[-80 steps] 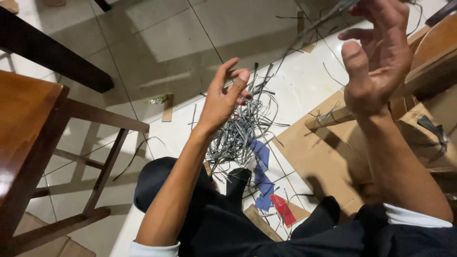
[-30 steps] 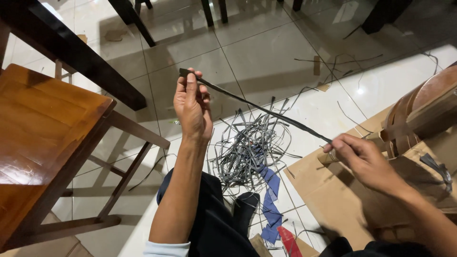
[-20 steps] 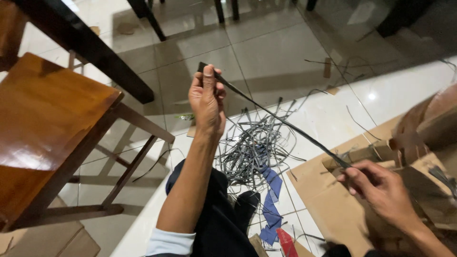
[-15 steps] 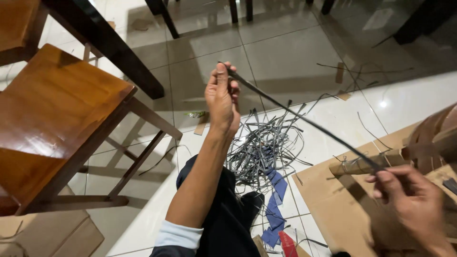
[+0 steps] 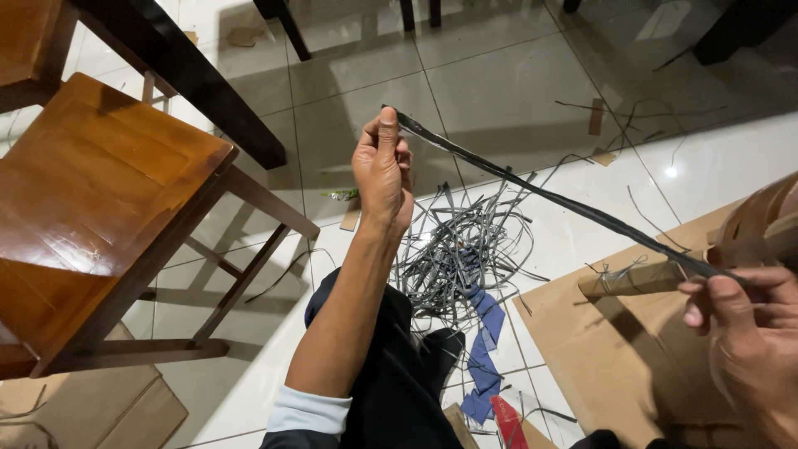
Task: Tying thin strips around cardboard components to assemble a structure
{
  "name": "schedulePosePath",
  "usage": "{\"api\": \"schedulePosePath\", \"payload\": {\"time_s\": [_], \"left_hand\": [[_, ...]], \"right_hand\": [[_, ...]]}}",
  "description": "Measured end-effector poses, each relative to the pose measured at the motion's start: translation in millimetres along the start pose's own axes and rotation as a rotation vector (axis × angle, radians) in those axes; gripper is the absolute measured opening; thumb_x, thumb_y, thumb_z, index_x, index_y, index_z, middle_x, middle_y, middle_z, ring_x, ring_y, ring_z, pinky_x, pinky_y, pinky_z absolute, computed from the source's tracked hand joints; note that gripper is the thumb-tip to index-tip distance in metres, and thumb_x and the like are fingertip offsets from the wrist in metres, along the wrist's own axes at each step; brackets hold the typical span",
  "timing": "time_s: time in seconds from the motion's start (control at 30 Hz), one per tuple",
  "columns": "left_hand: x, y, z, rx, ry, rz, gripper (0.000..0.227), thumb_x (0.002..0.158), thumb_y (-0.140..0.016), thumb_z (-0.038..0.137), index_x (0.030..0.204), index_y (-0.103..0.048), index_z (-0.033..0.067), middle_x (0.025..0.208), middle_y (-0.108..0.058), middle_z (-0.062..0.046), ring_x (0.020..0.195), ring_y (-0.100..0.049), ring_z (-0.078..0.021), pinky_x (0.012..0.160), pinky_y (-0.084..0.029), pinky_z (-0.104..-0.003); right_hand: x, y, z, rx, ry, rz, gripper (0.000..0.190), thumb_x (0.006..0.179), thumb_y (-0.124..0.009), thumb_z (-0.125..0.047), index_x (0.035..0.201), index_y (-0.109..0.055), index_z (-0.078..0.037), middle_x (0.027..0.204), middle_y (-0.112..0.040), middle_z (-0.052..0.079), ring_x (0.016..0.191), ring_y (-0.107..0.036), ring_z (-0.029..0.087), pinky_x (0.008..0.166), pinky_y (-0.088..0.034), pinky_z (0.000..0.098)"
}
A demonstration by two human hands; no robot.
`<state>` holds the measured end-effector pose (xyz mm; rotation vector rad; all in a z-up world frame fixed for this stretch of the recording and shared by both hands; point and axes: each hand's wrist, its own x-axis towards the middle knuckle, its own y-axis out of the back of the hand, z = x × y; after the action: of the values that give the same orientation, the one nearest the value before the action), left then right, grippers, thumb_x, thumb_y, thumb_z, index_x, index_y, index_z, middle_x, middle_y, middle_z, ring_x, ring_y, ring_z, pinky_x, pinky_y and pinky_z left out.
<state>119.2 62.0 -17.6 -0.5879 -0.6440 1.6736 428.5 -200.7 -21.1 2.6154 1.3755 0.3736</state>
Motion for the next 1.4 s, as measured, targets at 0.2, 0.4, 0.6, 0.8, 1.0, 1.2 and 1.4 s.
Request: {"api": "schedulePosePath", "payload": {"time_s": [0.2,0.4,0.6,0.8,1.0,1.2,1.4], "left_hand": [[10,13,-17,0.061,0.015,-0.014,0.016,0.094,-0.073,0.033,0.102,-0.067,0.0212,0.062,-0.058,0.006,0.049,-0.044,-0.0007,0.042,-0.025,-0.017],[8,11,-14,-0.002,0.012,-0.07,0.023,0.099,-0.069,0.025,0.118,-0.068,0.0117,0.107,-0.069,0.003,0.062,-0.051,0.0012,0.047,-0.034,-0.014],[-6,1,-12,0.076,0.029,-0.078,0.015,0.098,-0.07,0.03,0.106,-0.064,0.0185,0.072,-0.053,0.008,0.058,-0.05,0.0,0.047,-0.033,-0.016],[-28,-14,-3,0.163,-0.022,-0.243,0.02,0.098,-0.068,0.027,0.103,-0.068,0.0082,0.076,-0.067,0.0,0.061,-0.057,-0.0036,0.054,-0.041,-0.018],[-69,-31,-22,0.515,-0.278,-0.58,0.013,0.1,-0.069,0.023,0.105,-0.068,0.0109,0.095,-0.071,-0.005,0.076,-0.068,-0.0115,0.066,-0.057,-0.022],[-121,-35,-48,0.702,-0.257,-1.026,0.012,0.094,-0.075,0.013,0.104,-0.07,0.0092,0.099,-0.073,-0.008,0.085,-0.071,-0.0165,0.073,-0.061,-0.025],[-132,-31,-44,0.719,-0.226,-1.02,0.011,0.096,-0.071,0.018,0.102,-0.07,0.0091,0.096,-0.07,-0.007,0.078,-0.069,-0.0168,0.07,-0.059,-0.028]], "right_hand": [[4,-4,3,0.134,0.13,0.033,0.02,0.121,-0.056,-0.015,0.119,-0.039,-0.003,0.089,-0.058,0.02,0.073,-0.061,0.021,0.06,-0.047,0.0247],[7,-7,0,0.274,0.105,0.074,0.021,0.116,-0.06,-0.011,0.11,-0.04,-0.009,0.107,-0.059,0.015,0.069,-0.061,0.02,0.054,-0.043,0.0252],[7,-4,-5,0.311,0.116,0.122,0.018,0.114,-0.058,-0.008,0.111,-0.04,-0.009,0.109,-0.062,0.016,0.063,-0.058,0.017,0.053,-0.042,0.0221],[17,7,-21,-0.034,-0.087,-0.158,0.015,0.103,-0.06,-0.009,0.116,-0.054,-0.006,0.106,-0.068,0.015,0.087,-0.065,0.021,0.072,-0.052,0.0291],[11,-18,-3,-0.481,0.413,-0.259,0.054,0.093,-0.066,-0.024,0.14,-0.052,0.0,0.129,-0.063,0.019,0.116,-0.061,0.031,0.097,-0.049,0.0427],[2,-56,-19,-0.314,0.281,-0.349,0.05,0.088,-0.071,-0.03,0.13,-0.06,-0.006,0.129,-0.071,0.012,0.105,-0.072,0.024,0.083,-0.061,0.034],[9,-74,-1,-0.264,0.194,-0.334,0.028,0.091,-0.072,-0.023,0.114,-0.069,-0.007,0.101,-0.076,0.008,0.089,-0.071,0.018,0.07,-0.057,0.0305]]}}
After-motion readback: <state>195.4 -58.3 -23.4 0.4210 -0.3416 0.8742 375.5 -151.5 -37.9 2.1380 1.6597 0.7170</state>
